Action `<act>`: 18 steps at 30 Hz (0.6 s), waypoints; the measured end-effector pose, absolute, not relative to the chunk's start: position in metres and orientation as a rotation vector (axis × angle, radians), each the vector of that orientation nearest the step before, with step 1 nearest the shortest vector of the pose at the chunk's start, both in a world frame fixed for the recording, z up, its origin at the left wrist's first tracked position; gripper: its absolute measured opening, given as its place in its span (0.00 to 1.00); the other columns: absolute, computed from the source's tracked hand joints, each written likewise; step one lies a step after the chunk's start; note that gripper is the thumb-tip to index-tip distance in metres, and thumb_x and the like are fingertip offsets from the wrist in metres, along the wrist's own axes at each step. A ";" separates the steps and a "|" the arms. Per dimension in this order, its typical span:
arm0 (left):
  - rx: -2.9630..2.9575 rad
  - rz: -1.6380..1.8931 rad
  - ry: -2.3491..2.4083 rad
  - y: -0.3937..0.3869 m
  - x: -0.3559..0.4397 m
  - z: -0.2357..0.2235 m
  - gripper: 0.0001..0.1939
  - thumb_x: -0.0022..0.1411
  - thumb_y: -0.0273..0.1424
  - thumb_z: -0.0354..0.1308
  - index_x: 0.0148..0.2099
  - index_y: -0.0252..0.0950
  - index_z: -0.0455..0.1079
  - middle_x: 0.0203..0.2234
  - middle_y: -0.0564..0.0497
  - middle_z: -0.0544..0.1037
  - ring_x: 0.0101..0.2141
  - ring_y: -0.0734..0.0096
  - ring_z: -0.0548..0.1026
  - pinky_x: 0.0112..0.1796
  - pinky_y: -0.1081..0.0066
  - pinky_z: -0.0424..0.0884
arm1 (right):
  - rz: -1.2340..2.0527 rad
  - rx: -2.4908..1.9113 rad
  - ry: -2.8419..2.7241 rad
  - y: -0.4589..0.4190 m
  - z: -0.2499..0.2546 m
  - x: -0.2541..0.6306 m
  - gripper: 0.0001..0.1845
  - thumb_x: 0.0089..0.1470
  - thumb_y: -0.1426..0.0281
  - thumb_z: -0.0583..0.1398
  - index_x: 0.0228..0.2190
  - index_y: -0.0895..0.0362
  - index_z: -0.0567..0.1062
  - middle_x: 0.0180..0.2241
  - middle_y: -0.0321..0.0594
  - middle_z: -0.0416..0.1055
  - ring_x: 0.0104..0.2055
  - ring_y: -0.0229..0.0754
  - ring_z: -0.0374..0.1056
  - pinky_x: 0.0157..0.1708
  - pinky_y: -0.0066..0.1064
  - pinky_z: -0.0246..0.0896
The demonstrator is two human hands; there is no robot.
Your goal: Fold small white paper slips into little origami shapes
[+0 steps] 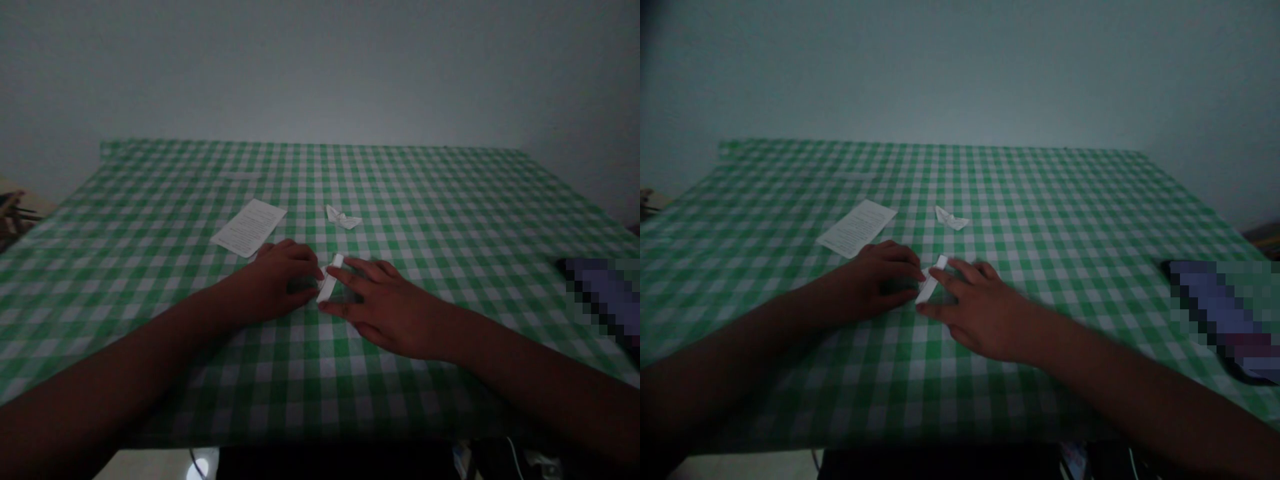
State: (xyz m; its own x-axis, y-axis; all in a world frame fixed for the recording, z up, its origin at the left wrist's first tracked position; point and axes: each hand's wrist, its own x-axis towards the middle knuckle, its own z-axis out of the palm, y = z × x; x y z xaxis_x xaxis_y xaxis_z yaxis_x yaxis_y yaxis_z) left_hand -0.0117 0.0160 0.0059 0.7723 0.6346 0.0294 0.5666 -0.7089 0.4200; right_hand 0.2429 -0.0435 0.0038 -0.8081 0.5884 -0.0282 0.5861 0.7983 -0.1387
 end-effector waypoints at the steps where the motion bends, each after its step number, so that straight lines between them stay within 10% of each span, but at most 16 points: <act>1: 2.575 0.239 0.914 0.016 -0.012 0.006 0.10 0.63 0.32 0.59 0.47 0.42 0.74 0.47 0.51 0.74 0.50 0.59 0.70 0.50 0.57 0.61 | 0.224 -0.965 -2.962 -0.043 0.004 0.243 0.26 0.64 0.67 0.54 0.62 0.45 0.64 0.69 0.51 0.49 0.69 0.68 0.43 0.58 0.63 0.51; 18: 2.542 0.280 0.953 0.012 -0.010 0.005 0.10 0.61 0.34 0.61 0.46 0.41 0.74 0.47 0.51 0.74 0.50 0.59 0.69 0.51 0.57 0.61 | 0.263 -1.023 -2.906 -0.043 0.002 0.238 0.28 0.65 0.63 0.53 0.64 0.50 0.61 0.68 0.51 0.51 0.69 0.62 0.45 0.59 0.60 0.50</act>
